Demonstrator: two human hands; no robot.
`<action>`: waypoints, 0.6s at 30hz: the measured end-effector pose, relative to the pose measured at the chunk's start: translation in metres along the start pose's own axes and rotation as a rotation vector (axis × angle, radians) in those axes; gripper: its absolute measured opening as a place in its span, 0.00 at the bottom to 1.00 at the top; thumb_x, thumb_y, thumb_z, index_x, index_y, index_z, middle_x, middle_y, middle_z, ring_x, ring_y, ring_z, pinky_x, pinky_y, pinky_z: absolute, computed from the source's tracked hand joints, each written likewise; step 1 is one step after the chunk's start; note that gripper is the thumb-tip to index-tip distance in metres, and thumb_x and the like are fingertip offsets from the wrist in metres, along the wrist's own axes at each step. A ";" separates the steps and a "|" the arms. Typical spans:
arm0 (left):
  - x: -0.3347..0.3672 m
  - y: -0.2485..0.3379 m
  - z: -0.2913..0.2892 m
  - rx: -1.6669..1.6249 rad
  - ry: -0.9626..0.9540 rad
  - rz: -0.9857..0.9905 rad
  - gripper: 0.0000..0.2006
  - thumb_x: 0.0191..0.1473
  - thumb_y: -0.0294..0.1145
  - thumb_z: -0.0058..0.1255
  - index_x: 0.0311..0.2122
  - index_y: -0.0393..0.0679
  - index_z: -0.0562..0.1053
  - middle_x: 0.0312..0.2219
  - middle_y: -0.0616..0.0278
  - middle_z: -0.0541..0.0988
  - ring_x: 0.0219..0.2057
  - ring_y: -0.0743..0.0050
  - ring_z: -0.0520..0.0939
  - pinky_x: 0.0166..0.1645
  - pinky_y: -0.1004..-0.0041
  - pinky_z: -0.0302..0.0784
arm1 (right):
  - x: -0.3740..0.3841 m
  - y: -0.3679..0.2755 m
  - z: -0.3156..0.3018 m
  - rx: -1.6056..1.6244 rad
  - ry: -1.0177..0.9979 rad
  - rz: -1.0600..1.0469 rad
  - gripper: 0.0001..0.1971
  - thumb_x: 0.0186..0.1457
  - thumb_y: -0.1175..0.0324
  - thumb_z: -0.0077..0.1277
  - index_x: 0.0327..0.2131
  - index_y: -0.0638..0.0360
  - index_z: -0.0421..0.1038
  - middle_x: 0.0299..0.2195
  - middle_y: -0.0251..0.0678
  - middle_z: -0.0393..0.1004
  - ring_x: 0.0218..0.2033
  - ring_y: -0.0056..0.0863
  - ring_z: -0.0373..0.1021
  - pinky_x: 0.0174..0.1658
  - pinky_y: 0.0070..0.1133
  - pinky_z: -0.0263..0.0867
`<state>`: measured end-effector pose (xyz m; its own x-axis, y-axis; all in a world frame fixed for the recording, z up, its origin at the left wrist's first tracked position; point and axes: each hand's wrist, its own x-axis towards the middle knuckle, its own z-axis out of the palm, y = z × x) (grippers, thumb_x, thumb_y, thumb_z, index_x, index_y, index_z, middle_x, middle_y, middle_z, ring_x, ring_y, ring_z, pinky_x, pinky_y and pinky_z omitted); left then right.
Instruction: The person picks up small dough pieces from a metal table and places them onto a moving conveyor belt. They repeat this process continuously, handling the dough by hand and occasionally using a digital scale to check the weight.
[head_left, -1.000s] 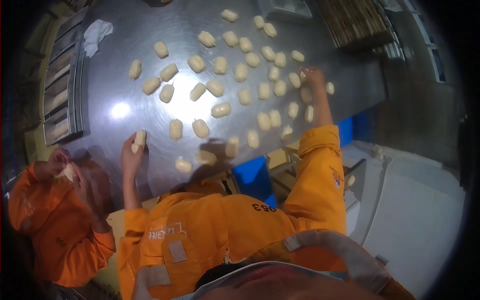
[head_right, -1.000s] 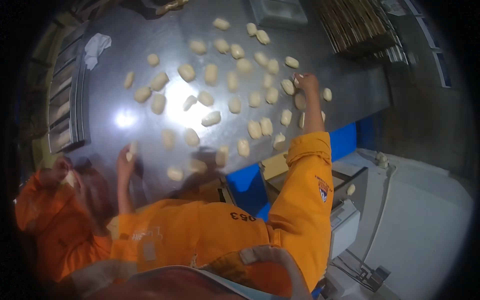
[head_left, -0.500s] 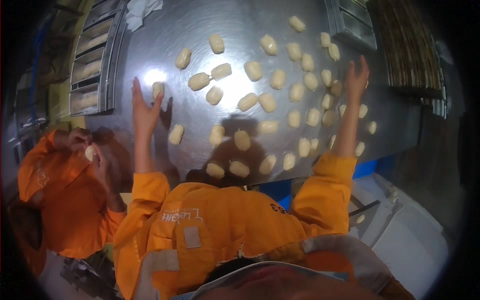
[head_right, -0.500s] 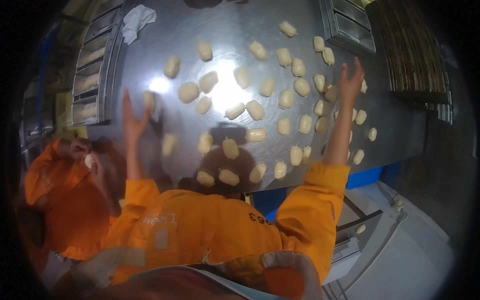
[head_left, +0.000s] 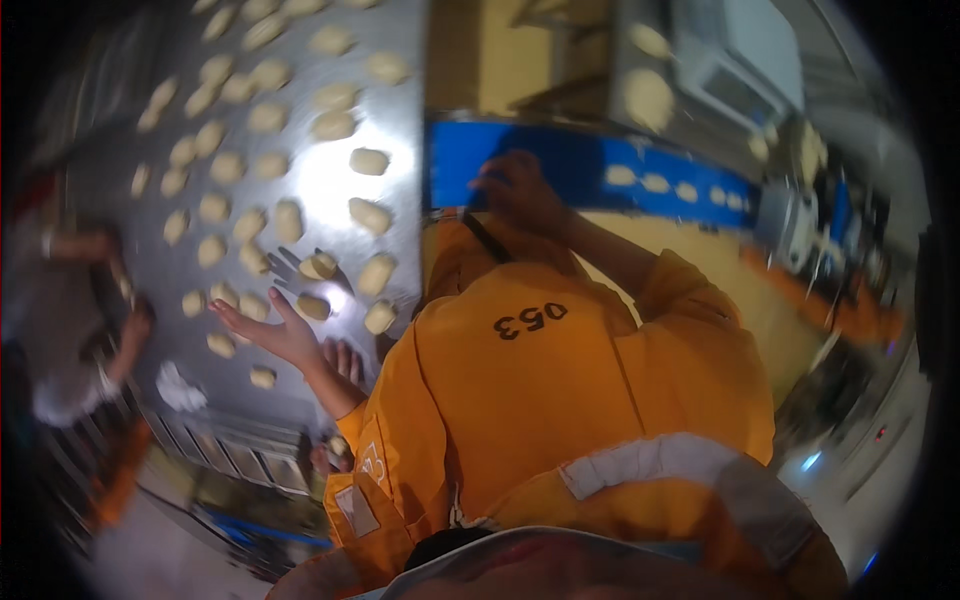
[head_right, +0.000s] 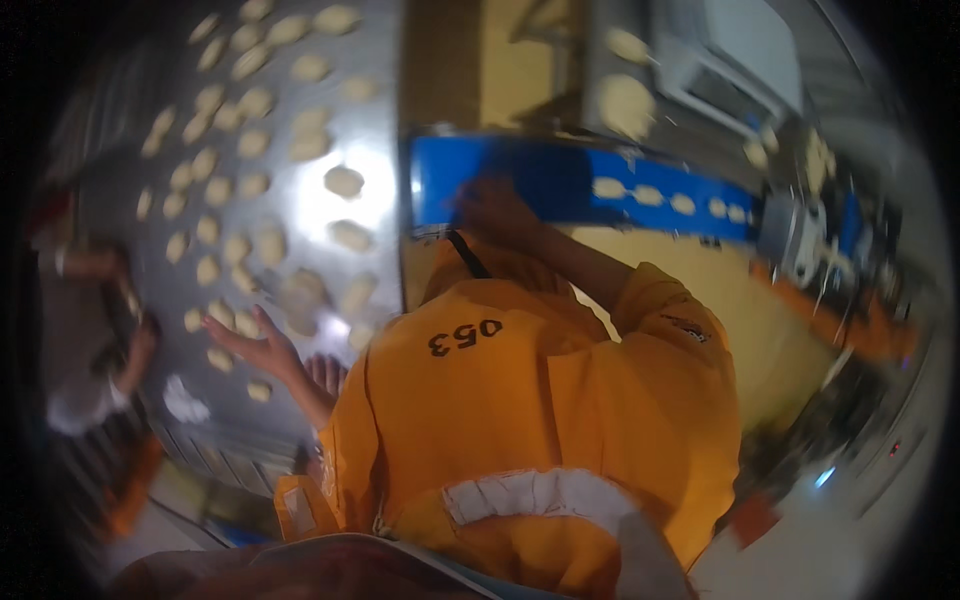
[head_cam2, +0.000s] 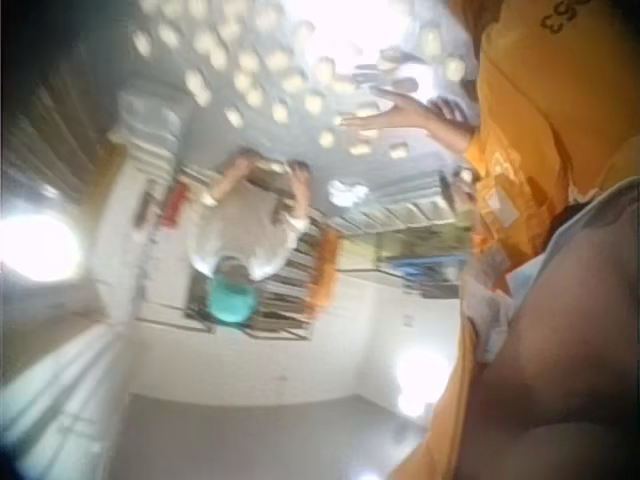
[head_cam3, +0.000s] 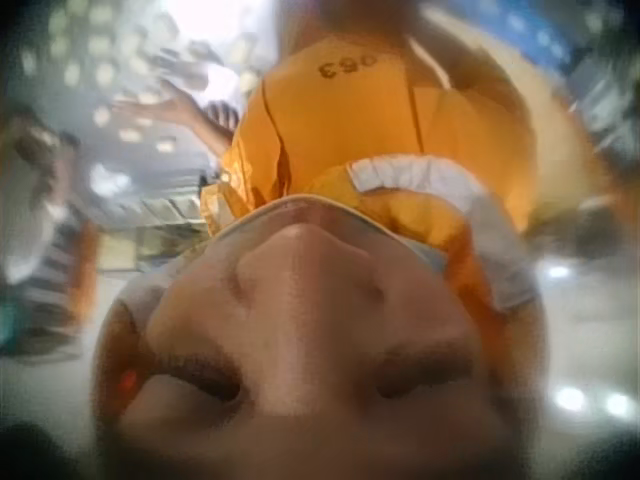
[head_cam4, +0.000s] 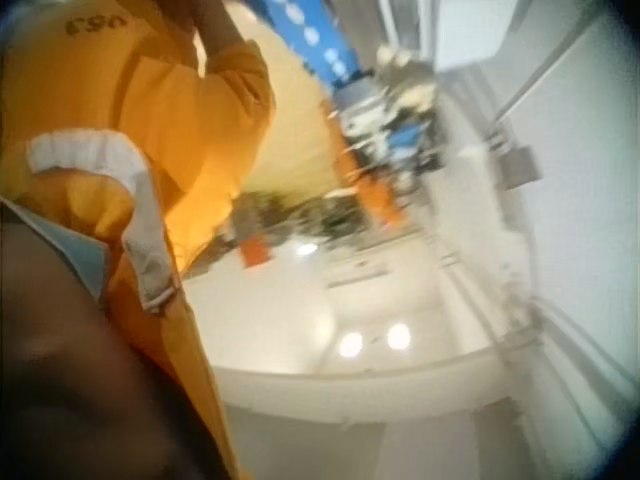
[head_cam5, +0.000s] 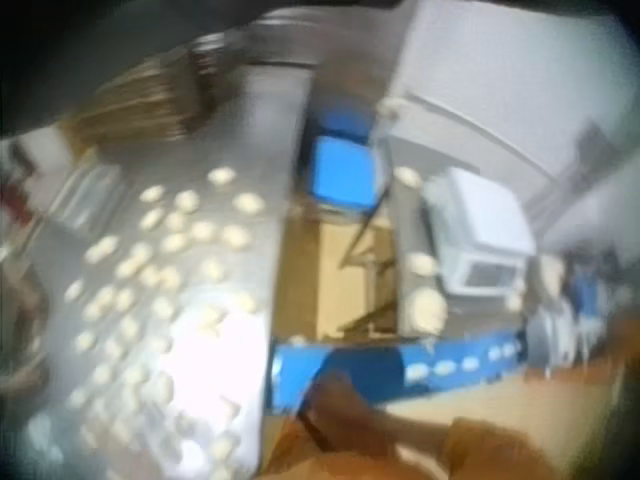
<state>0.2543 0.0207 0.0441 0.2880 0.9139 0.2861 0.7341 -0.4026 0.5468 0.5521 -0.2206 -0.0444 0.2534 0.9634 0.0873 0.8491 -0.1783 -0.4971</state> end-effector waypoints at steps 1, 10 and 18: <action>-0.004 0.022 0.019 -0.095 -0.044 0.090 0.35 0.55 0.35 0.50 0.63 0.36 0.50 0.63 0.45 0.50 0.65 0.47 0.49 0.66 0.56 0.48 | -0.032 0.030 -0.004 -0.115 0.097 0.132 0.19 0.46 0.69 0.54 0.45 0.47 0.70 0.44 0.36 0.68 0.48 0.36 0.64 0.55 0.41 0.53; -0.087 0.241 0.161 -0.496 -0.441 0.589 0.22 0.53 0.23 0.46 0.54 0.34 0.62 0.49 0.49 0.68 0.50 0.57 0.71 0.54 0.65 0.67 | -0.204 0.186 0.001 0.071 0.253 0.460 0.19 0.52 0.66 0.51 0.49 0.51 0.68 0.42 0.43 0.69 0.45 0.35 0.67 0.48 0.31 0.65; -0.283 0.378 0.292 -0.592 -0.999 1.016 0.22 0.46 0.23 0.51 0.49 0.43 0.68 0.41 0.53 0.74 0.42 0.52 0.75 0.46 0.61 0.71 | -0.333 0.195 -0.158 1.207 1.166 0.703 0.21 0.56 0.61 0.48 0.53 0.53 0.63 0.46 0.42 0.68 0.48 0.36 0.65 0.50 0.31 0.64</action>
<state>0.6302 -0.3747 -0.0595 0.9567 -0.1852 0.2246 -0.2911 -0.5980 0.7467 0.7065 -0.6079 -0.0344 0.9842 0.0695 -0.1627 -0.1760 0.2932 -0.9397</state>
